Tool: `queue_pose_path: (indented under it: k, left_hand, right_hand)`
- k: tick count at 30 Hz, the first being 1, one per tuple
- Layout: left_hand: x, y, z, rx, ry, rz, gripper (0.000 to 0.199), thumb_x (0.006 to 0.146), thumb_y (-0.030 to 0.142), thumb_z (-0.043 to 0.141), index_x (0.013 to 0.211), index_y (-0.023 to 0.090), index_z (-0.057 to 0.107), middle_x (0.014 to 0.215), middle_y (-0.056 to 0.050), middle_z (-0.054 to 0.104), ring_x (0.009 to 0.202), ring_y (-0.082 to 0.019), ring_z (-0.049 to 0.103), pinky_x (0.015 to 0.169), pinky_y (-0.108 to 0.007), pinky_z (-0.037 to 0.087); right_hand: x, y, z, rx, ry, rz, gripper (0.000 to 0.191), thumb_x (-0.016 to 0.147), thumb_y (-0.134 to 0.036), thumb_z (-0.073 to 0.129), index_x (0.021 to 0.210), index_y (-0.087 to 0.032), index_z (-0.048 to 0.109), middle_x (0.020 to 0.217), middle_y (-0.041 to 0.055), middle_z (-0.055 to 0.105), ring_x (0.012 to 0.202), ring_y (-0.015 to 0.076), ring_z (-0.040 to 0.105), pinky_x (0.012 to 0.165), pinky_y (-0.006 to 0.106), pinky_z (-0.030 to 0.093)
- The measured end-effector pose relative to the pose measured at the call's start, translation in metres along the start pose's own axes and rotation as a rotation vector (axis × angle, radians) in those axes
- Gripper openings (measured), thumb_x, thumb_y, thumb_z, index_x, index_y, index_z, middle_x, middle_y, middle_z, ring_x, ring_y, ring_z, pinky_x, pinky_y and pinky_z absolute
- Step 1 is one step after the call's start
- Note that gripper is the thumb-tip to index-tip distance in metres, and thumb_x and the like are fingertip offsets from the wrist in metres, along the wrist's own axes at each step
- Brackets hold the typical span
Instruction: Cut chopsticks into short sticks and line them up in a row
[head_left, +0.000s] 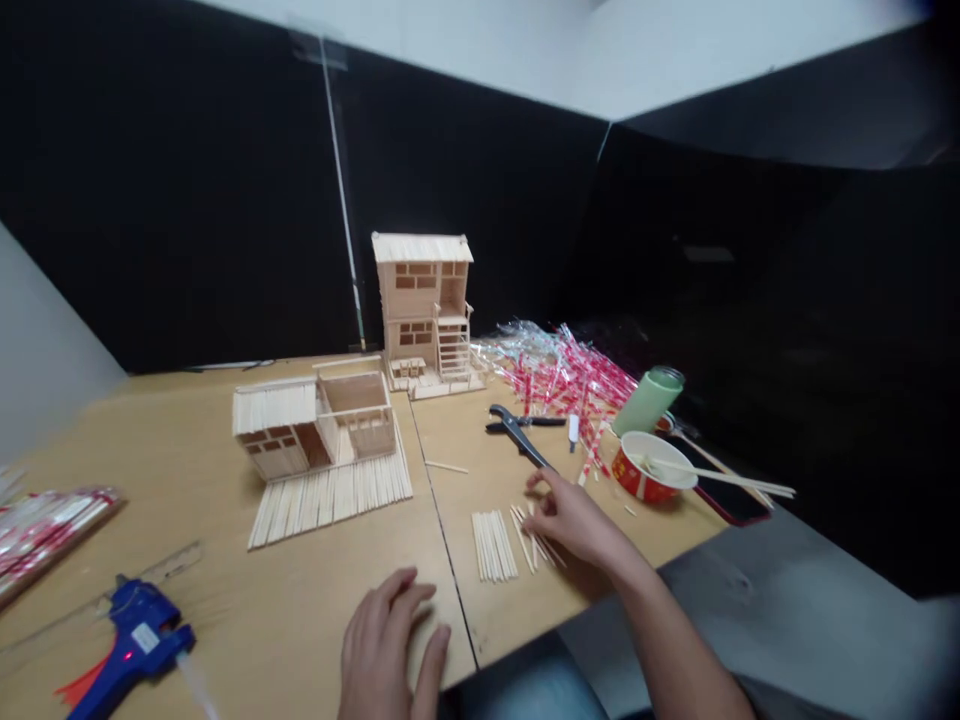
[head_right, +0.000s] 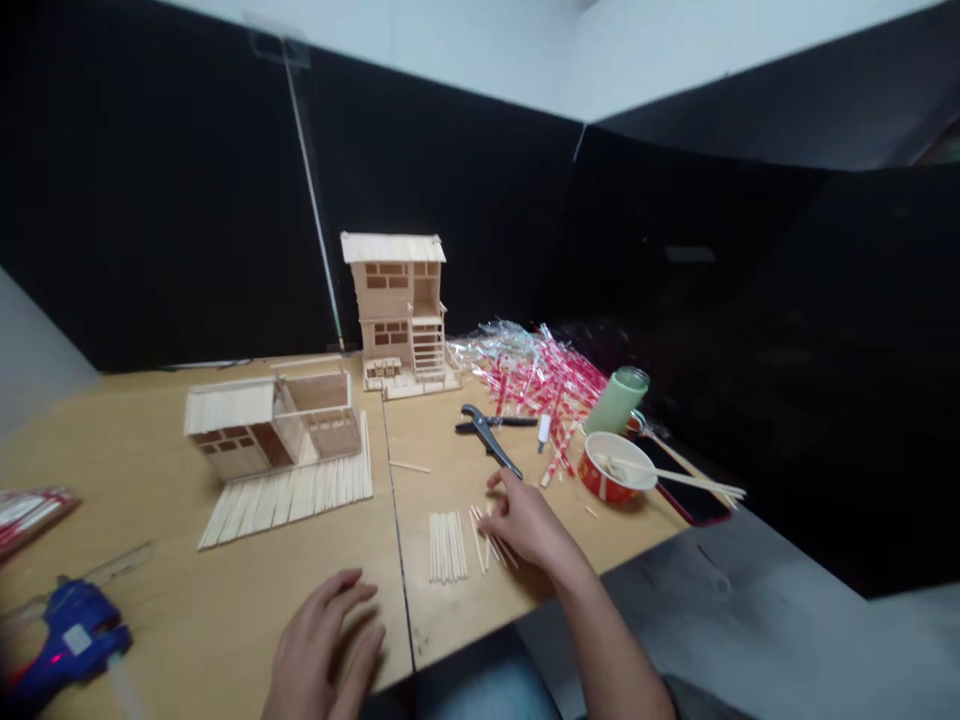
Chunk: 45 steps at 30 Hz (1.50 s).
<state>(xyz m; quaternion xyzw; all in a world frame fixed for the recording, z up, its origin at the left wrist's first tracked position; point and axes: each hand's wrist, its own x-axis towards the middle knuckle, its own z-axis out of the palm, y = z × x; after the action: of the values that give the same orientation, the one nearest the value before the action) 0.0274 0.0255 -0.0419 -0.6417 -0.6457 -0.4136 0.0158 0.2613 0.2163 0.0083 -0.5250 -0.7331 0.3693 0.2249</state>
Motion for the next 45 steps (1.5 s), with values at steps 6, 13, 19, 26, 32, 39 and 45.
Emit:
queue_pose_path:
  k: [6, 13, 19, 26, 32, 39, 45]
  left_hand:
    - [0.025, 0.039, 0.018, 0.07, -0.185, 0.106, 0.04, 0.097, 0.028, 0.053, 0.137, 0.022, 0.052, 0.143, -0.016, 0.055, 0.13, -0.032, 0.054, 0.106, -0.059, 0.046]
    - [0.045, 0.072, 0.06, 0.346, -0.444, 0.334, 0.078, 0.09, 0.053, 0.065, 0.155, 0.023, 0.035, 0.163, -0.011, 0.033, 0.149, -0.035, 0.031, 0.114, -0.06, 0.038]
    - [0.046, 0.076, 0.073, 0.462, -0.473, 0.345, 0.078, 0.095, 0.057, 0.052, 0.157, 0.016, 0.03, 0.165, -0.006, 0.027, 0.154, -0.029, 0.02, 0.118, -0.053, 0.034]
    - [0.042, 0.077, 0.072, 0.488, -0.459, 0.318, 0.084, 0.095, 0.07, 0.038, 0.155, 0.012, 0.034, 0.165, -0.009, 0.028, 0.154, -0.029, 0.019, 0.119, -0.051, 0.031]
    - [0.042, 0.078, 0.073, 0.441, -0.441, 0.262, 0.09, 0.094, 0.075, 0.031, 0.157, 0.012, 0.028, 0.166, -0.008, 0.026, 0.154, -0.028, 0.019, 0.12, -0.05, 0.03]
    - [0.04, 0.077, 0.07, 0.332, -0.426, 0.276, 0.083, 0.092, 0.079, 0.025, 0.151, 0.024, 0.044, 0.159, -0.004, 0.042, 0.15, -0.03, 0.028, 0.115, -0.057, 0.035]
    - [0.034, 0.07, 0.081, 0.324, -0.421, 0.272, 0.082, 0.094, 0.077, 0.025, 0.148, 0.02, 0.049, 0.159, -0.007, 0.041, 0.149, -0.031, 0.03, 0.115, -0.057, 0.034]
  right_hand:
    - [-0.025, 0.011, -0.004, -0.105, 0.12, -0.194, 0.019, 0.091, -0.022, 0.06, 0.109, -0.019, 0.062, 0.094, 0.0065, 0.07, 0.087, 0.0212, 0.066, 0.082, 0.036, 0.051]
    - [-0.073, 0.039, 0.017, -0.17, 0.259, -0.48, 0.028, 0.1, -0.019, 0.051, 0.127, -0.019, 0.059, 0.12, 0.0127, 0.067, 0.113, 0.0251, 0.06, 0.099, 0.044, 0.05]
    - [-0.083, 0.03, 0.03, -0.149, 0.212, -0.517, 0.046, 0.1, -0.016, 0.05, 0.145, -0.021, 0.045, 0.131, 0.0111, 0.064, 0.12, 0.0228, 0.059, 0.101, 0.039, 0.051]
    - [-0.064, 0.025, 0.016, -0.09, 0.139, -0.452, 0.032, 0.101, -0.02, 0.049, 0.132, -0.02, 0.055, 0.116, 0.0078, 0.07, 0.106, 0.0184, 0.066, 0.091, 0.03, 0.054]
    - [0.008, -0.004, 0.002, -0.265, 0.064, -0.435, 0.017, 0.099, -0.025, 0.055, 0.106, -0.017, 0.068, 0.102, 0.0087, 0.073, 0.095, 0.0219, 0.068, 0.088, 0.033, 0.051]
    - [0.087, -0.07, 0.053, -0.609, -0.172, -0.387, 0.022, 0.095, -0.019, 0.055, 0.114, -0.016, 0.064, 0.104, 0.0127, 0.073, 0.095, 0.0254, 0.068, 0.077, 0.031, 0.044]
    - [0.093, -0.079, 0.063, -0.689, -0.192, -0.314, 0.035, 0.077, -0.002, 0.054, 0.11, -0.015, 0.057, 0.085, 0.0115, 0.072, 0.078, 0.0244, 0.067, 0.062, 0.028, 0.033]
